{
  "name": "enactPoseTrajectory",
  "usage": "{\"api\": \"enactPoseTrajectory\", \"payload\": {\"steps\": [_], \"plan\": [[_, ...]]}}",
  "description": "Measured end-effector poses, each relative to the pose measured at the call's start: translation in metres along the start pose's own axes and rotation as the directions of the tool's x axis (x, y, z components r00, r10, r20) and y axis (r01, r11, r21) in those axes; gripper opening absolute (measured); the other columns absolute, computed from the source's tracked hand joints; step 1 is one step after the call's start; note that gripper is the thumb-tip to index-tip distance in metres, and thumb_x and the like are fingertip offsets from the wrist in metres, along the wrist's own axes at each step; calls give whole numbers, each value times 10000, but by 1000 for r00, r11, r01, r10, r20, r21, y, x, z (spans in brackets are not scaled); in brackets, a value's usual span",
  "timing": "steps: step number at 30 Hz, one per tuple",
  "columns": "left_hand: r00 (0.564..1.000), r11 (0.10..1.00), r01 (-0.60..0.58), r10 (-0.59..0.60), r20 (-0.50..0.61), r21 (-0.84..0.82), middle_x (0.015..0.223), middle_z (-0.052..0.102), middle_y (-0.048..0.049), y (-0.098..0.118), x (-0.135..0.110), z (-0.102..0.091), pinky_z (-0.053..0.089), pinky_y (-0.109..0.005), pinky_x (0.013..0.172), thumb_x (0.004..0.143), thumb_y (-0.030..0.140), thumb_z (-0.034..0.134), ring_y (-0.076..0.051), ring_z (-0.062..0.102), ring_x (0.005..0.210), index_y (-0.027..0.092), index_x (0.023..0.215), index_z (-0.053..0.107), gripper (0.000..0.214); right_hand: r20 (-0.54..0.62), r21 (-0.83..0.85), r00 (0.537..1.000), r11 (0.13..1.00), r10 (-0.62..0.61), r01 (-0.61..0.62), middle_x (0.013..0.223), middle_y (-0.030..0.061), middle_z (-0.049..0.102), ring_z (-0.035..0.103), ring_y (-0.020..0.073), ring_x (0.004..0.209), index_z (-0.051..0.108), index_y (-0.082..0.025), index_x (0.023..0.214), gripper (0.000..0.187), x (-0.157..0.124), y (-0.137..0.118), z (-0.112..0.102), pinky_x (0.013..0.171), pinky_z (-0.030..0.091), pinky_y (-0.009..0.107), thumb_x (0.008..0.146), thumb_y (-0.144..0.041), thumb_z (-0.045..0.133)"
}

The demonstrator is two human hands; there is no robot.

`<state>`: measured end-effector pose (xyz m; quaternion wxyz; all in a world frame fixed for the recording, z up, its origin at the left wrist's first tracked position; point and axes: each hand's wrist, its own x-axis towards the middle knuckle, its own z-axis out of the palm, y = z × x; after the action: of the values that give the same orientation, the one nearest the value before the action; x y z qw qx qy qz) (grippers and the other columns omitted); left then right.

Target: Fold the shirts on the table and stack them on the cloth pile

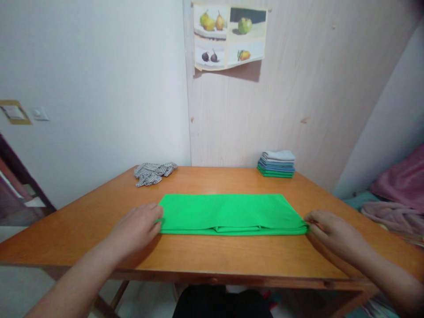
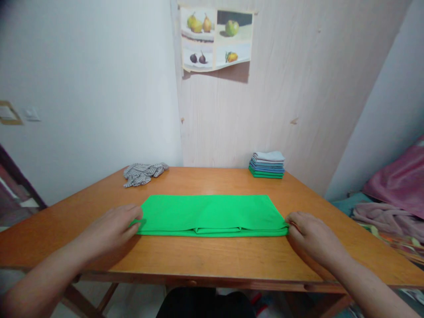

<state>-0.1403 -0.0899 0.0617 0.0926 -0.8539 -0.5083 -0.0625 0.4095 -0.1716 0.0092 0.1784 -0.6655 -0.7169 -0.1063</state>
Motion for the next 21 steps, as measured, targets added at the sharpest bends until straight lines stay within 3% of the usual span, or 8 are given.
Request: {"api": "enactPoseTrajectory", "payload": {"steps": [7, 12, 15, 21], "plan": [[972, 945, -200, 159, -171, -258, 968, 623, -55, 96, 20, 20, 421, -351, 805, 929, 265, 497, -241, 569, 950, 227, 951, 602, 114, 44, 200, 985, 967, -168, 156, 1009, 74, 679, 618, 240, 973, 633, -235, 1006, 214, 26, -83, 9, 865, 479, 362, 917, -299, 449], [955, 903, -229, 135, -265, -364, 1096, 611, -65, 135, 34, 36, 414, -380, 901, 912, 250, 539, -254, 545, 1059, 241, 1057, 580, 151, 70, 205, 967, 952, -246, 227, 995, 68, 681, 608, 236, 974, 647, -225, 1004, 206, 37, -132, 9, 891, 467, 362, 903, -242, 468], [948, 890, -246, 139, -285, -383, 1119, 606, -67, 145, 44, 40, 411, -384, 922, 899, 246, 564, -251, 539, 1072, 239, 1101, 572, 202, 99, 202, 956, 946, -278, 254, 1070, 78, 682, 605, 248, 1025, 651, -223, 1072, 277, 38, -137, 17, 921, 463, 374, 853, -189, 485], [947, 883, -280, 189, -259, -378, 1135, 607, -81, 156, 58, 45, 413, -402, 921, 885, 299, 597, -271, 540, 1086, 243, 1127, 577, 250, 122, 207, 958, 950, -261, 233, 1292, 99, 627, 563, 257, 1183, 588, -200, 1261, 521, 34, -121, 35, 1022, 431, 398, 758, -124, 475]]}}
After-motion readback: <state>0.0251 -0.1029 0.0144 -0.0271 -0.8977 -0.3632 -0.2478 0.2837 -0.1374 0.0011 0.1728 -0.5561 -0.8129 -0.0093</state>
